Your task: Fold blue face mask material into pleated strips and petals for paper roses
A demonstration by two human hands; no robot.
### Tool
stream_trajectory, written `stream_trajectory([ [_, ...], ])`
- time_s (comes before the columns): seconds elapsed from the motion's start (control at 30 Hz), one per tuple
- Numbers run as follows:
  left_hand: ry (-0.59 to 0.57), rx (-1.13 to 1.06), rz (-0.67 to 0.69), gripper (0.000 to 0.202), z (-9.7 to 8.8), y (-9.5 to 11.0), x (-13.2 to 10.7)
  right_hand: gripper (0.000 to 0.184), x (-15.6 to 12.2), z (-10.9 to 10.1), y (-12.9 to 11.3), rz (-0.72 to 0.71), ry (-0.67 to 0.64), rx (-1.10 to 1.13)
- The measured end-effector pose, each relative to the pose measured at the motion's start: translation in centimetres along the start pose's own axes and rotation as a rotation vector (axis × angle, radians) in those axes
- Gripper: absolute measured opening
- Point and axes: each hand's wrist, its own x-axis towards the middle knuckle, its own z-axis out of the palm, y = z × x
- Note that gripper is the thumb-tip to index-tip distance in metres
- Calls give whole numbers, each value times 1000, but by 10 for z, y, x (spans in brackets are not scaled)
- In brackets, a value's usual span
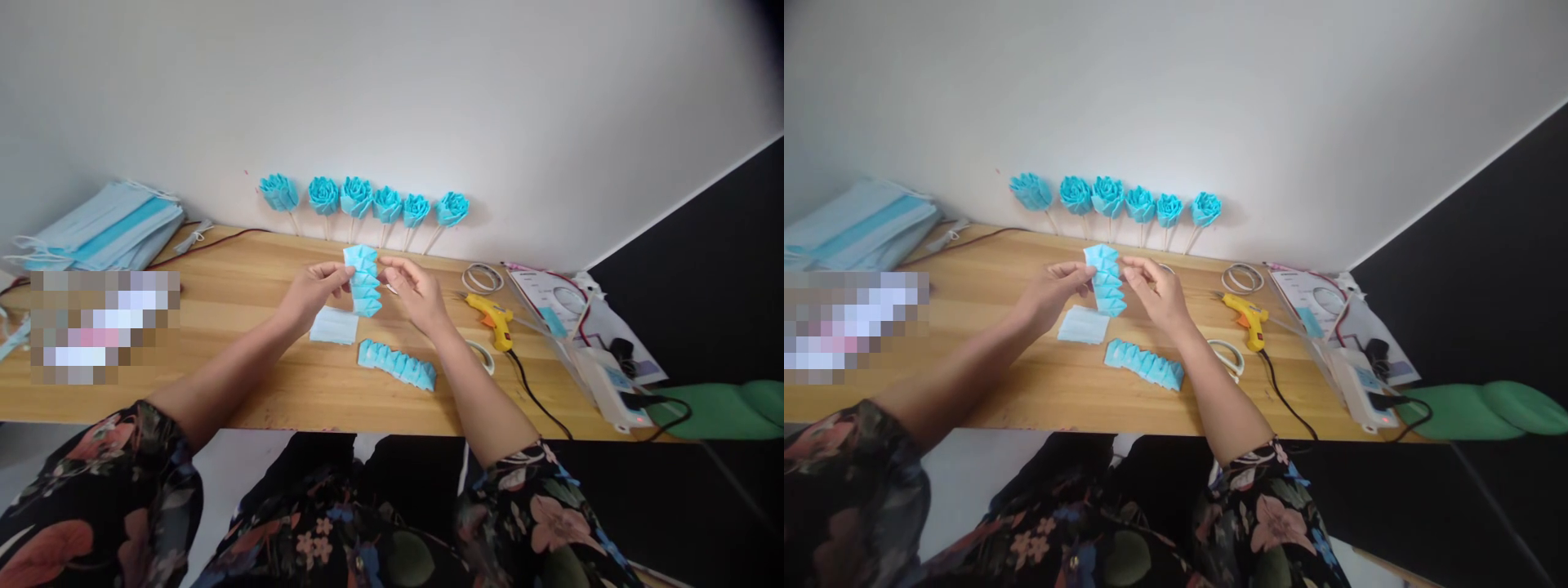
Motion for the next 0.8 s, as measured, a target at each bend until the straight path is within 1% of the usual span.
stream_trajectory([
  [0.17,-18,29,9,31,2,1,-4,45,1,1,7,39,-54,140],
  [0.23,-25,49,8,32,3,1,-5,43,2,3,9,47,-70,163],
  [0.43,-49,80,-7,37,4,-1,-6,33,3,4,13,24,-90,125],
  [0.57,-46,83,-11,39,4,0,-6,36,4,3,11,27,-117,134],
  [0.67,-54,86,-3,39,5,-1,-6,40,4,3,10,22,-143,100],
  [0.8,-73,89,-2,37,5,-4,-6,39,4,3,15,18,-141,48],
])
